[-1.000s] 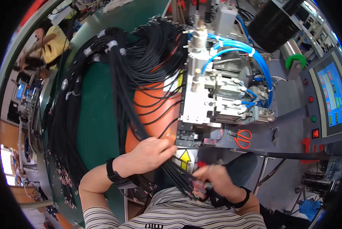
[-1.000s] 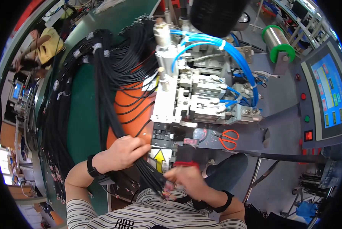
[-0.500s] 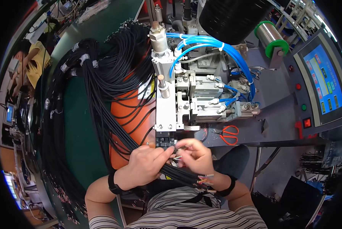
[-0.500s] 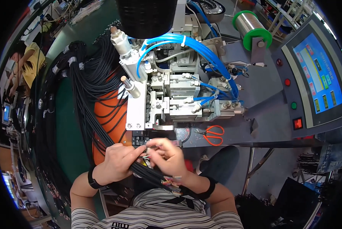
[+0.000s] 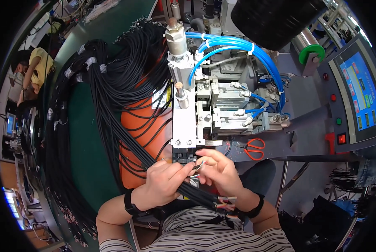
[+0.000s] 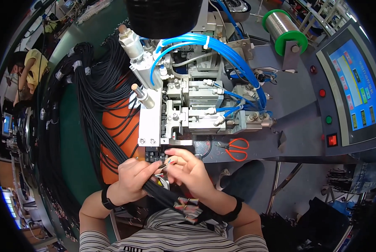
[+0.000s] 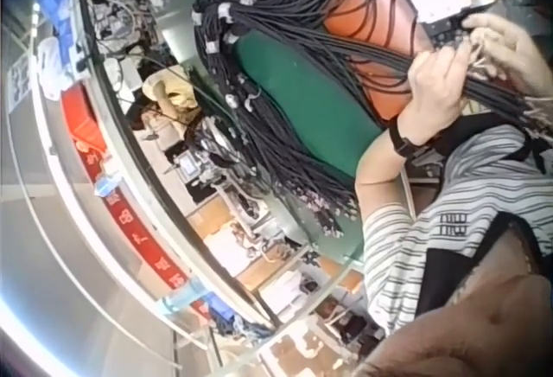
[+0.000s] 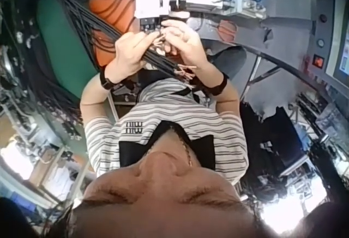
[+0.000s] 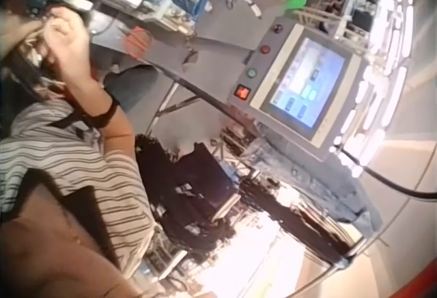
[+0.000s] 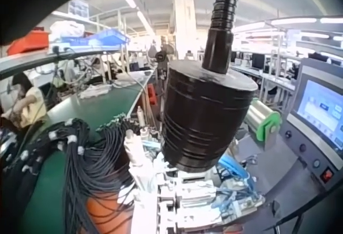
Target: The person inserts the ends of wires into a machine for processing, then removes them and sets the bundle aside before repeating the process with a new bundle.
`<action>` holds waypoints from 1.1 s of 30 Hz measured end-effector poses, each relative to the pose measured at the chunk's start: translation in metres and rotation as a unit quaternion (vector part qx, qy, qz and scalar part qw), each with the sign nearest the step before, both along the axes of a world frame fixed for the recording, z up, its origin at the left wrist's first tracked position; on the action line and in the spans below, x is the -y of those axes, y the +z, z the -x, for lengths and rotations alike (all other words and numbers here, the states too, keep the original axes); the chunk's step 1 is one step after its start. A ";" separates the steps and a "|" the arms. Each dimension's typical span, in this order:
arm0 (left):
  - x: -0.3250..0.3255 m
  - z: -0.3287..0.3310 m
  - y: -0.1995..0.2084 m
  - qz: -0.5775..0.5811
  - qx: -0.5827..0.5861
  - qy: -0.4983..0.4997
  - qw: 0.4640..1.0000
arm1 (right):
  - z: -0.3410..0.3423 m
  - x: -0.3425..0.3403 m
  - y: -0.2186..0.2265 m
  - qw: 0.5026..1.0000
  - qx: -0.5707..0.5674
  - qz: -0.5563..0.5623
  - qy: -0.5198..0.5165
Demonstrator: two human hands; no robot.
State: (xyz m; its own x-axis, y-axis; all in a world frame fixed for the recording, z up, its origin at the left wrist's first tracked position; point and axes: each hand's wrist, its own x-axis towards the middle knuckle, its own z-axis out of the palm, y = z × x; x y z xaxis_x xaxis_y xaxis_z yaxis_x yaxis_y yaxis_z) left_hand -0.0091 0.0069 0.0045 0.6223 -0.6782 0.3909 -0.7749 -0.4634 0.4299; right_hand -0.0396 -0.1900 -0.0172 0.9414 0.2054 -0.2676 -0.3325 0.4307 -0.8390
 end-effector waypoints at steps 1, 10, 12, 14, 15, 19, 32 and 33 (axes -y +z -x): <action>0.000 -0.001 -0.002 -0.001 0.001 0.002 1.000 | 0.001 0.003 -0.008 0.998 -0.025 -0.054 0.013; 0.003 -0.002 -0.010 0.019 -0.008 -0.003 1.000 | 0.001 -0.007 -0.031 0.915 0.295 0.253 -0.107; 0.002 -0.002 -0.010 0.024 -0.027 -0.003 0.999 | 0.003 -0.010 -0.032 0.764 0.456 0.430 -0.155; 0.002 0.000 -0.011 0.026 -0.020 0.002 0.999 | 0.006 -0.011 -0.028 0.856 0.375 0.329 -0.139; 0.003 0.000 -0.013 0.029 -0.011 0.006 1.000 | 0.007 -0.010 -0.025 0.893 0.331 0.276 -0.129; 0.004 -0.001 -0.010 0.029 0.000 0.006 1.000 | 0.011 -0.005 -0.019 0.985 0.139 0.051 -0.084; -0.004 -0.017 -0.004 0.050 -0.088 -0.110 0.989 | -0.006 0.019 -0.018 0.993 0.070 -0.033 0.086; -0.005 -0.019 -0.002 0.050 -0.088 -0.110 0.989 | -0.008 0.021 -0.017 0.990 0.093 -0.013 0.103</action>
State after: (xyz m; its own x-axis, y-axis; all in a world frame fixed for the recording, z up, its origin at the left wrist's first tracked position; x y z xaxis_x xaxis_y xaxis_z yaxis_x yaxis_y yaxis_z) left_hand 0.0096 0.0119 0.0022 0.5287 -0.7681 0.3611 -0.7610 -0.2406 0.6025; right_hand -0.0318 -0.2109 -0.0346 0.9116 0.4021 -0.0857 -0.2561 0.3923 -0.8835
